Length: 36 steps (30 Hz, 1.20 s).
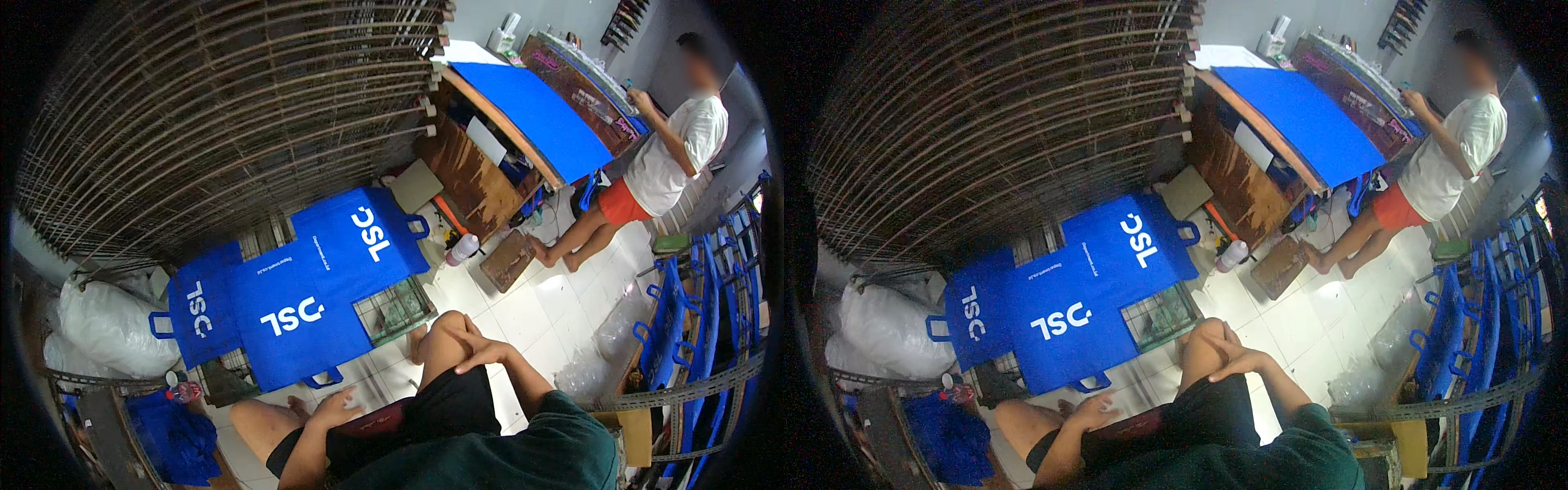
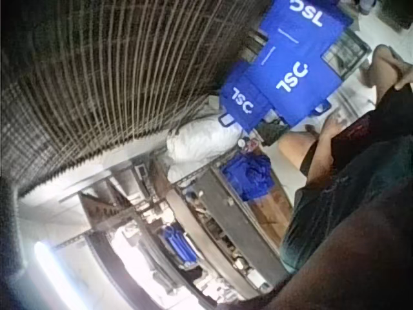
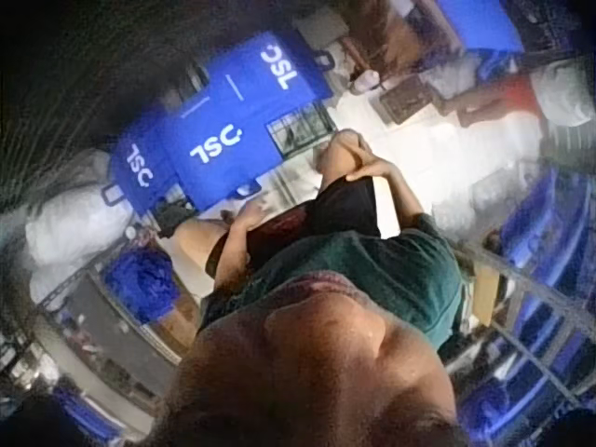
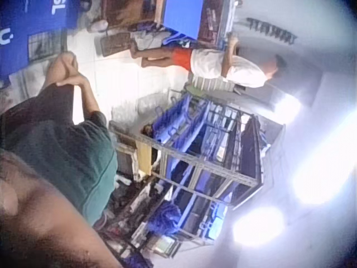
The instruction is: The person takes blue tote bags from a metal rack, folds them flat by hand, and stacks them on a table. Another person is seen working in the background at a separate station.
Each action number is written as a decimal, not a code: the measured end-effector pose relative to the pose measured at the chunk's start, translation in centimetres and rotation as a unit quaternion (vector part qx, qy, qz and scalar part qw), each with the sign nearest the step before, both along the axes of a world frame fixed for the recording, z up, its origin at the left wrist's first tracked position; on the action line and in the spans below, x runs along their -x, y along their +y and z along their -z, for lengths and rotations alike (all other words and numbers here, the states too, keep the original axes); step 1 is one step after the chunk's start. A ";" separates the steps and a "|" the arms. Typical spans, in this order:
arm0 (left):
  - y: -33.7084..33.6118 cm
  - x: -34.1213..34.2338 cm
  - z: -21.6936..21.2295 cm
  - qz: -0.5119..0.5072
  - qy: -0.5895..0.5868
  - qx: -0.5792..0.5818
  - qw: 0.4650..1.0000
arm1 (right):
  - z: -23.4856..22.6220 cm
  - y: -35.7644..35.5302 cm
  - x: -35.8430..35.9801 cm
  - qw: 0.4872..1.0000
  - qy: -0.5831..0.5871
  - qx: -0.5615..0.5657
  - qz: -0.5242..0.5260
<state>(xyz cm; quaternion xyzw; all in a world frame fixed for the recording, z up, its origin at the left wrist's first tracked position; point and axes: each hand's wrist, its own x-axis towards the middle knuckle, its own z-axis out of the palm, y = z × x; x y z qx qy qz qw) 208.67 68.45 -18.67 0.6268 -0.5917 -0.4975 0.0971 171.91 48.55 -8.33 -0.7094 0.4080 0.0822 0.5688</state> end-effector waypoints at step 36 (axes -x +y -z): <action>3.1 0.4 2.8 -0.192 -0.088 0.057 0.976 | -19.3 -19.7 19.5 0.611 -0.590 0.090 0.521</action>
